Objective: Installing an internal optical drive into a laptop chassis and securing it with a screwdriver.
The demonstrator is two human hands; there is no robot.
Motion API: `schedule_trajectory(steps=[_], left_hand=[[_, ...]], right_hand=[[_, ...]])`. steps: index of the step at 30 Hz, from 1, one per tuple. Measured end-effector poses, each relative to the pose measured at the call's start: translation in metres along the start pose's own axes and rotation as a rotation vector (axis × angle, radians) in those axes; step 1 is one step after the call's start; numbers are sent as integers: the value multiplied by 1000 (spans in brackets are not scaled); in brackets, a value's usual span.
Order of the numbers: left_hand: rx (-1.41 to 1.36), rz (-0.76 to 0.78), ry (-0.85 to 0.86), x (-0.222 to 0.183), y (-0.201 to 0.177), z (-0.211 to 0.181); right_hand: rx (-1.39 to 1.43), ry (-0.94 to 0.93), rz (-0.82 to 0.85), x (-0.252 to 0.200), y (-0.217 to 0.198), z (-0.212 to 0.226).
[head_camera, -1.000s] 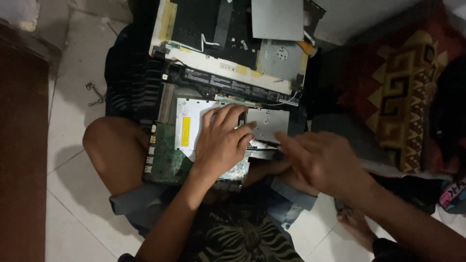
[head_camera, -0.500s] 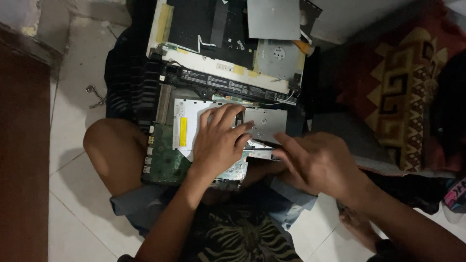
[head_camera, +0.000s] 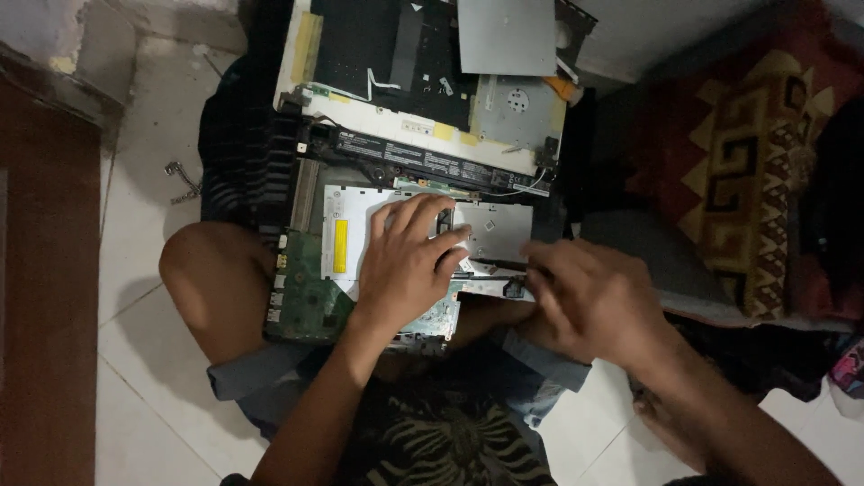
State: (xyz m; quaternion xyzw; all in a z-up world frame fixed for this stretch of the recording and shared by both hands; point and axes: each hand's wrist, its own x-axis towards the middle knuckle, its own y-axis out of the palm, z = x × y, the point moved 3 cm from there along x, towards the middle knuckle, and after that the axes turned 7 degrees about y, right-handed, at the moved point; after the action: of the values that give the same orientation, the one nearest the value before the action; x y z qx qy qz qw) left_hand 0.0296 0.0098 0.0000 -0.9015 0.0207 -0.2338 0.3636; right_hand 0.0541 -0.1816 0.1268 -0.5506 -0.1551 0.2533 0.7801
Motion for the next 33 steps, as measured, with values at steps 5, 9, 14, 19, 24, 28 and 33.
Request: schedule_trajectory(steps=[5, 9, 14, 19, 24, 28, 33], left_hand=[[-9, -7, -8, -1, -1, 0], [-12, 10, -27, 1, -2, -3], [-38, 92, -34, 1, -1, 1], [-20, 80, -1, -2, 3, 1], [13, 112, -31, -2, 6, 4], [14, 105, -35, 2, 0, -4], [-7, 58, -5, -1, 4, 0]], right_hand=[[122, 102, -122, -21, 15, -43], [340, 212, -236, -39, 28, -67], [503, 264, -356, -60, 61, -83], [453, 226, -434, -58, 57, -66], [459, 215, -399, -47, 47, -52], [428, 198, -401, -51, 54, -57], [446, 179, -370, -50, 54, -55]])
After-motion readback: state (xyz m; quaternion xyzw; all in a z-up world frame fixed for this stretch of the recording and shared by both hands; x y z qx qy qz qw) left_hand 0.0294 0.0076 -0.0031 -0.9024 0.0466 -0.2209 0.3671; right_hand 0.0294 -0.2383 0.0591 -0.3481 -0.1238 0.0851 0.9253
